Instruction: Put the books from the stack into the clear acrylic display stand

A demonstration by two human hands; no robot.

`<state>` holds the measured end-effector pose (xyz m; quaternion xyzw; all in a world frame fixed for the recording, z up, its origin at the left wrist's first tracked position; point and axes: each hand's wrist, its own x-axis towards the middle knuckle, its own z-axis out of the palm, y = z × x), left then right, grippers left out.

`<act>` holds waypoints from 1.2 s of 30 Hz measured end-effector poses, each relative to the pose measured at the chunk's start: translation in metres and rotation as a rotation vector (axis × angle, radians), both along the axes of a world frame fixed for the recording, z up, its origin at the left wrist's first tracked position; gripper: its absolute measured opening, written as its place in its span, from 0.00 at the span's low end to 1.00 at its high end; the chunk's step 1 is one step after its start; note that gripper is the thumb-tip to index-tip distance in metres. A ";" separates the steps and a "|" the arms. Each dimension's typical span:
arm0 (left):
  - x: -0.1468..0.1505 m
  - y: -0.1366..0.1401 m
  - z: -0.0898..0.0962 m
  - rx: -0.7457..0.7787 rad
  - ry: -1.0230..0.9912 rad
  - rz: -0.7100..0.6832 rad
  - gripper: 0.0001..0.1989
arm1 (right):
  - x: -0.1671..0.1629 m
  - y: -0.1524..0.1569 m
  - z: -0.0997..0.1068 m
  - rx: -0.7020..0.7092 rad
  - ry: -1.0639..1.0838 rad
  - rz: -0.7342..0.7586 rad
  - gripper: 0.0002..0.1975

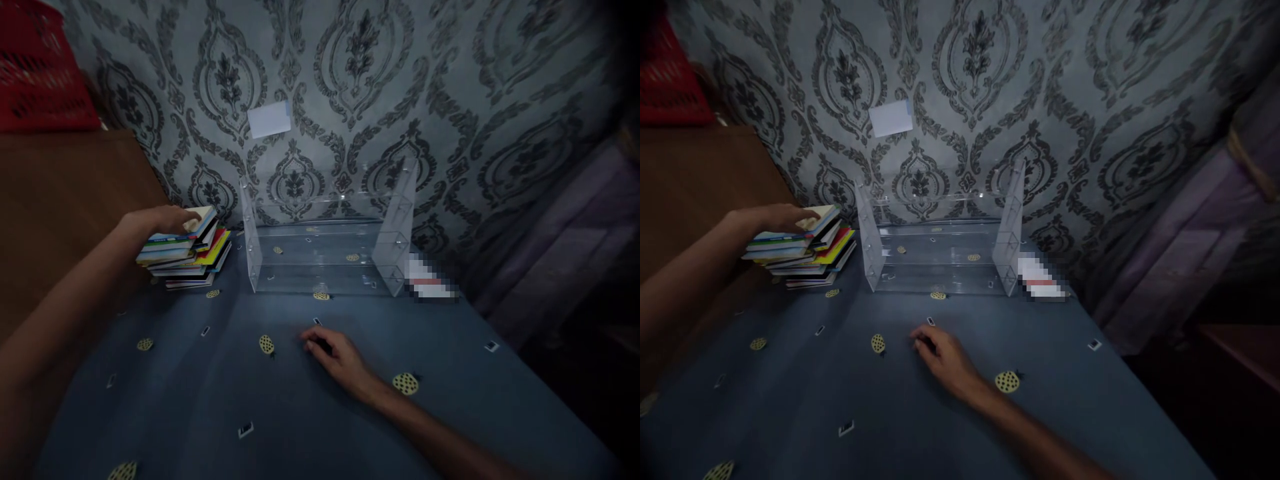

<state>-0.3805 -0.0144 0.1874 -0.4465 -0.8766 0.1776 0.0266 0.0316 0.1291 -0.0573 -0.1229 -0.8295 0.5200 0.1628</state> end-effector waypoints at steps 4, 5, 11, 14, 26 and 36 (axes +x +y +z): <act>0.004 0.013 0.002 -0.040 -0.003 -0.002 0.31 | 0.000 0.000 0.002 0.005 -0.001 0.011 0.11; 0.005 0.014 0.002 -0.040 0.003 -0.007 0.31 | 0.000 0.000 0.003 0.007 0.002 0.007 0.11; 0.021 0.013 0.003 -0.043 0.066 -0.040 0.31 | -0.001 -0.001 0.008 0.016 0.013 0.021 0.10; 0.029 0.010 0.000 -0.021 0.106 -0.069 0.33 | -0.001 -0.001 0.008 0.032 0.019 0.013 0.10; 0.043 -0.037 -0.022 0.180 0.251 -0.009 0.25 | -0.002 -0.001 0.008 0.002 0.012 0.013 0.10; 0.082 -0.066 -0.068 0.518 0.287 0.094 0.27 | 0.000 -0.002 0.008 0.010 0.005 0.022 0.10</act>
